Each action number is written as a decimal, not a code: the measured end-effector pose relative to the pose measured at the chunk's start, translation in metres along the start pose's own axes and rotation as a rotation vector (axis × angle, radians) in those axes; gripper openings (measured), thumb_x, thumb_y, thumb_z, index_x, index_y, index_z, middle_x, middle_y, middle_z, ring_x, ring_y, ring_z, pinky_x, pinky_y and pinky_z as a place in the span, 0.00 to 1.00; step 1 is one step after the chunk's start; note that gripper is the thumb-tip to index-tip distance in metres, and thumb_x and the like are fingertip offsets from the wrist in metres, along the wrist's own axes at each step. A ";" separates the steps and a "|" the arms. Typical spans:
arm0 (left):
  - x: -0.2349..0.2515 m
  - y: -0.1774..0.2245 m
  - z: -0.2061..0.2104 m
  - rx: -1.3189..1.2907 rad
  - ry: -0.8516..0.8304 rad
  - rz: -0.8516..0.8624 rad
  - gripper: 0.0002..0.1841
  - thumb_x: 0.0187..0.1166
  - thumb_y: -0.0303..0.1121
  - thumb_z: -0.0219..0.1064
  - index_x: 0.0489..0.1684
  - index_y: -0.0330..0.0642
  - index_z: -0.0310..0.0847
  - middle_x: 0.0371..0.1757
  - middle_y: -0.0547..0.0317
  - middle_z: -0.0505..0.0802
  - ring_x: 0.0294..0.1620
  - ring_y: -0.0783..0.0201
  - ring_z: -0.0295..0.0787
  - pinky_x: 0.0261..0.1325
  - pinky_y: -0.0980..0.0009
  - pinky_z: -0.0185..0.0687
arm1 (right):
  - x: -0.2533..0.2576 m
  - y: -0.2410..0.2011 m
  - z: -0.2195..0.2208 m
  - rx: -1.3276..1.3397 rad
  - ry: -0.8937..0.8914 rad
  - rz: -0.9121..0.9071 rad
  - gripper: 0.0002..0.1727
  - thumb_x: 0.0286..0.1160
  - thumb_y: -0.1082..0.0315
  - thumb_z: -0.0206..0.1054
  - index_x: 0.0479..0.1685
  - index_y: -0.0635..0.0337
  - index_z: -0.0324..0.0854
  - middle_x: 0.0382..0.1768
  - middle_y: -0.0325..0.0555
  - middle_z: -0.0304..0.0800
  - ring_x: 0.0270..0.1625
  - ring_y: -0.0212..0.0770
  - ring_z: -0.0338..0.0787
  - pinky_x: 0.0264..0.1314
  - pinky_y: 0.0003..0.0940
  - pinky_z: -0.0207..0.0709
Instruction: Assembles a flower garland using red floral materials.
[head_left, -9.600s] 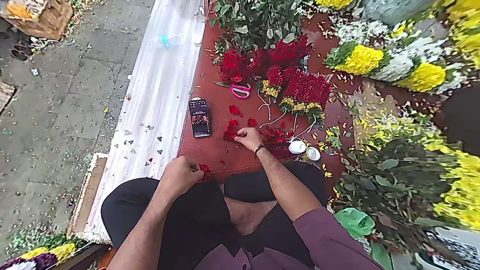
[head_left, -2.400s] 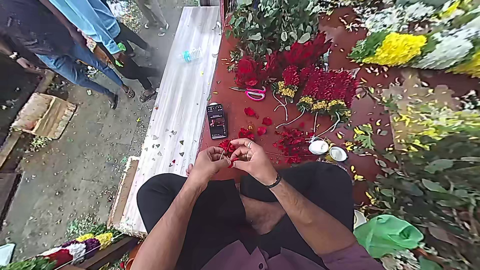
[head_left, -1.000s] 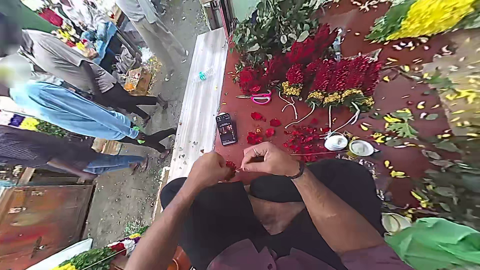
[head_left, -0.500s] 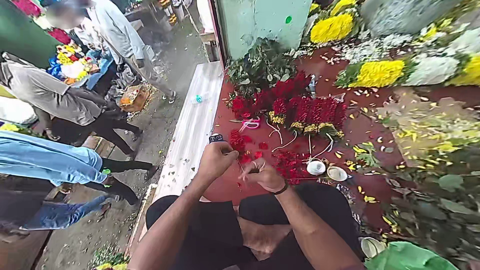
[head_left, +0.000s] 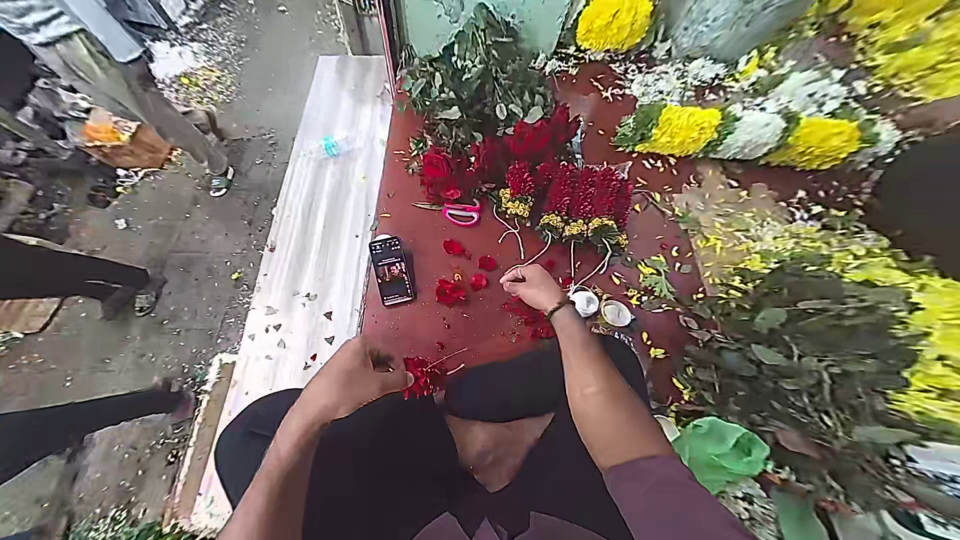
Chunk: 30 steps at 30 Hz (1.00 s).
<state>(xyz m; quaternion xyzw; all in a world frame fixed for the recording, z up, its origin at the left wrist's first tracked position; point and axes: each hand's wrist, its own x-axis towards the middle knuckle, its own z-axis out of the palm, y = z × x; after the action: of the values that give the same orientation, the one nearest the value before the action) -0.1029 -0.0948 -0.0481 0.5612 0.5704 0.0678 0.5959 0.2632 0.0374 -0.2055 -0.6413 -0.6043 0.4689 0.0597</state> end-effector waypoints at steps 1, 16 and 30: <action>0.005 -0.007 0.003 -0.051 0.031 0.004 0.10 0.68 0.44 0.79 0.26 0.49 0.92 0.23 0.67 0.91 0.25 0.71 0.86 0.32 0.67 0.84 | 0.015 0.002 0.009 -0.095 0.042 0.040 0.10 0.76 0.63 0.70 0.48 0.51 0.94 0.46 0.49 0.96 0.52 0.52 0.94 0.59 0.65 0.83; 0.019 -0.034 0.014 -0.198 0.196 -0.089 0.10 0.73 0.43 0.76 0.29 0.47 0.92 0.25 0.65 0.92 0.26 0.69 0.88 0.33 0.65 0.85 | 0.046 -0.007 0.042 0.412 0.223 0.110 0.14 0.74 0.71 0.72 0.58 0.57 0.90 0.51 0.49 0.95 0.43 0.42 0.91 0.42 0.42 0.83; 0.010 -0.024 0.027 -0.736 0.347 -0.166 0.12 0.77 0.32 0.75 0.50 0.36 0.83 0.31 0.58 0.91 0.19 0.72 0.74 0.21 0.77 0.66 | -0.112 -0.125 0.078 0.997 -0.241 -0.065 0.09 0.75 0.78 0.67 0.50 0.68 0.86 0.42 0.57 0.91 0.36 0.46 0.92 0.37 0.43 0.90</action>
<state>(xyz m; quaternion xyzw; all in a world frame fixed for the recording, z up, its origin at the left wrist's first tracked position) -0.0922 -0.1125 -0.0800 0.2432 0.6434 0.3123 0.6553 0.1401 -0.0612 -0.1089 -0.4573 -0.3294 0.7686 0.3027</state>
